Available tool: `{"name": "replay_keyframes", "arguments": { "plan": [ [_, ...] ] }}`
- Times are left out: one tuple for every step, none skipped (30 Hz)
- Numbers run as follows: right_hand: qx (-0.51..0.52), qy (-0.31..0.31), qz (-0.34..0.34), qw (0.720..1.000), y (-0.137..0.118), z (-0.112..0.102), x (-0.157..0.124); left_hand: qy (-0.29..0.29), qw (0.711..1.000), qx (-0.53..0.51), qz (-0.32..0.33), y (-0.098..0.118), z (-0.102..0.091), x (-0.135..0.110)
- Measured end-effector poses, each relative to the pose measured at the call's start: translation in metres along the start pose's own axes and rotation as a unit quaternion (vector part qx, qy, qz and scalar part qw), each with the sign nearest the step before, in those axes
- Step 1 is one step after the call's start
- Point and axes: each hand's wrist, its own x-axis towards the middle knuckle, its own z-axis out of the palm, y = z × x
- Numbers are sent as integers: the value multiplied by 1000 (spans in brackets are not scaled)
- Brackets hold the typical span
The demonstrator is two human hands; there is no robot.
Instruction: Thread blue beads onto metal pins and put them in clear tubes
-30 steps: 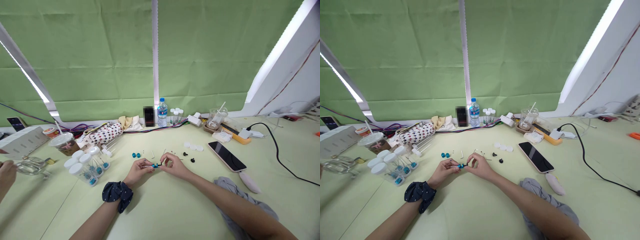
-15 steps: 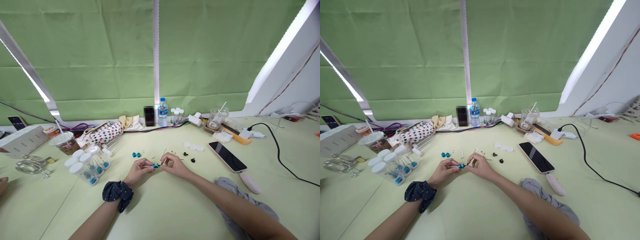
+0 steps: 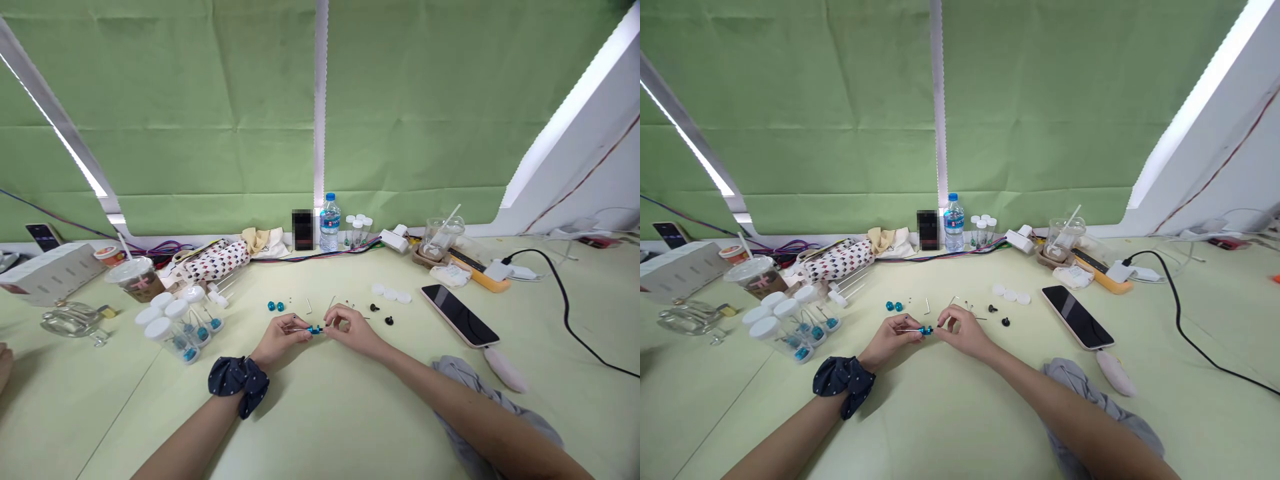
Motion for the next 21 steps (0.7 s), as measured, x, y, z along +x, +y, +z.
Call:
{"name": "replay_keyframes", "arguments": {
  "plan": [
    [-2,0,2,1000,0,0,0,1,1000,-1,-2,0,0,0],
    [-2,1,5,1000,0,0,0,2,1000,-3,-2,1,0,0],
    [-1,0,8,1000,0,0,-1,3,1000,-5,-3,1,0,0],
    [1,-1,11,1000,0,0,-1,4,1000,-6,-4,1,1,0],
    [4,-2,14,1000,0,0,-1,5,1000,-7,-5,2,1,0],
    [7,-4,16,1000,0,0,-1,6,1000,-7,-6,2,1,0],
    [8,-5,16,1000,0,0,-1,7,1000,-8,-8,3,2,0],
    [8,-7,15,1000,0,0,-1,8,1000,-8,-10,3,2,0],
    [8,-7,14,1000,0,0,-1,11,1000,-8,-12,4,2,-1],
    [6,-8,13,1000,0,1,-1,13,1000,-7,-12,4,2,-1],
    [5,-7,12,1000,0,1,-1,15,1000,-7,-12,4,3,-1],
    [4,-7,12,1000,1,1,-1,16,1000,-7,-12,4,3,-1],
    [2,-7,12,1000,1,1,-1,17,1000,-7,-12,3,3,-1],
    [1,-6,12,1000,2,1,-1,17,1000,-8,-12,2,3,-1],
    [0,-4,12,1000,2,1,0,17,1000,-10,-12,1,2,0],
    [0,-4,13,1000,3,1,0,17,1000,-13,-12,0,2,0],
    [1,-4,14,1000,3,1,0,18,1000,-17,-13,-2,2,0],
    [3,-3,16,1000,3,1,0,20,999,-22,-13,-3,1,0],
    [6,-3,18,1000,3,1,-1,22,999,-26,-12,-4,1,0],
    [9,-5,20,1000,3,1,-1,24,999,-28,-12,-5,1,1],
    [11,-7,20,1000,2,1,-1,24,999,-28,-12,-6,0,1]
  ]
}}
